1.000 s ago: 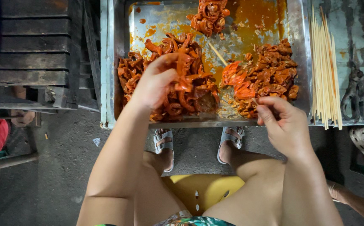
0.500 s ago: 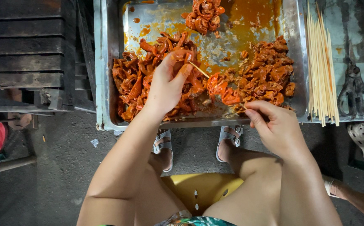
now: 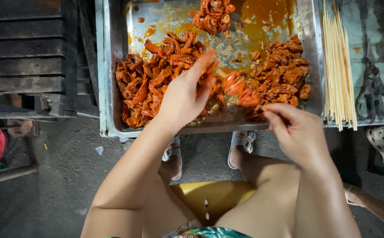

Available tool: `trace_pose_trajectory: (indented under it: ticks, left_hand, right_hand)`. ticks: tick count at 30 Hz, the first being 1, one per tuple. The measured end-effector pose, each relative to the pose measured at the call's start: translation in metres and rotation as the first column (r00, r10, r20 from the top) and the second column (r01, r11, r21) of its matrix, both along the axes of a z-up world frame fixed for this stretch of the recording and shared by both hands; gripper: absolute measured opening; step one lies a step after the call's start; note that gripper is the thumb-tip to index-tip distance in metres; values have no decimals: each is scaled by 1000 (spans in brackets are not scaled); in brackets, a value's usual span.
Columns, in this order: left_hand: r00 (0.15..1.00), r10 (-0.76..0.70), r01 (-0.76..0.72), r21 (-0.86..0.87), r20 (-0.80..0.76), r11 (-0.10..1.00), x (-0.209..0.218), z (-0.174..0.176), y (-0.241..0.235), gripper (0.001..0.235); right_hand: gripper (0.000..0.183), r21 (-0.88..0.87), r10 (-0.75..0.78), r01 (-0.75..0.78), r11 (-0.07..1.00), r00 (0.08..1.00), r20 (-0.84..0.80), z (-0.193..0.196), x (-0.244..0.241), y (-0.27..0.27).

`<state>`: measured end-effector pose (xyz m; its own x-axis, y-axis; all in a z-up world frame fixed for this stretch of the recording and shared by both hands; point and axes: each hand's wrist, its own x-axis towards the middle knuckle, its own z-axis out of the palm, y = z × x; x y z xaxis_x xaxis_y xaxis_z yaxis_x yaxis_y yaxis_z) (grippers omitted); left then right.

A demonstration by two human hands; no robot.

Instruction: The person picks up marinated meat pieces from a tray and threads them onto wooden skewers, one piece at a time, until several skewers are filled.

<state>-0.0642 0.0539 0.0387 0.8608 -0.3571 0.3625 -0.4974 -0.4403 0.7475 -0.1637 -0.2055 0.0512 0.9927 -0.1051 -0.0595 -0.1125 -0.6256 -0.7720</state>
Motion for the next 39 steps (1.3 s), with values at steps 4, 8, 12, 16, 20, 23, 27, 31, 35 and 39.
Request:
trace_pose_trajectory:
  ticks: [4,8,12,16,20,23,27,31,35,39]
  left_hand:
    - [999,41,-46,212,30,976,5,-9,-15,68]
    - [994,22,-90,660,110,746,0,-25,-37,46]
    - [993,73,31,784,-97,620,4,-38,-36,24]
    - [997,49,10,784,-51,621,11,-36,-8,23]
    - [990,103,21,805,-101,593,4,-15,5,17]
    - [995,84,-20,731,-52,682,0,-1,-4,19]
    - [995,56,-94,614,81,784,4,-9,-33,20]
    - [977,-38,165,636,-209,754,31,-41,-76,41]
    - [933,-89,324,710,-347,625,56,-59,-114,43]
    - [934,-88,298,621,-346,725,79,-46,-119,32]
  right_hand:
    - [18,98,-103,93,991,989,109,-9,-1,-19]
    - [16,207,-133,88,974,967,215,-19,0,-37]
    - [15,250,-163,111,962,967,197,-22,0,-45]
    - [16,223,-168,119,968,962,216,-21,-1,-49]
    - [17,268,-176,115,957,960,217,-22,0,-52]
    - [17,290,-186,120,950,959,214,-23,3,-53]
    - [18,318,-195,122,940,958,210,-24,4,-54]
    - [17,257,-199,141,956,955,219,-21,3,-55]
    - [16,230,-202,150,961,954,222,-16,3,-57]
    - [17,319,-210,135,938,954,213,-18,2,-59]
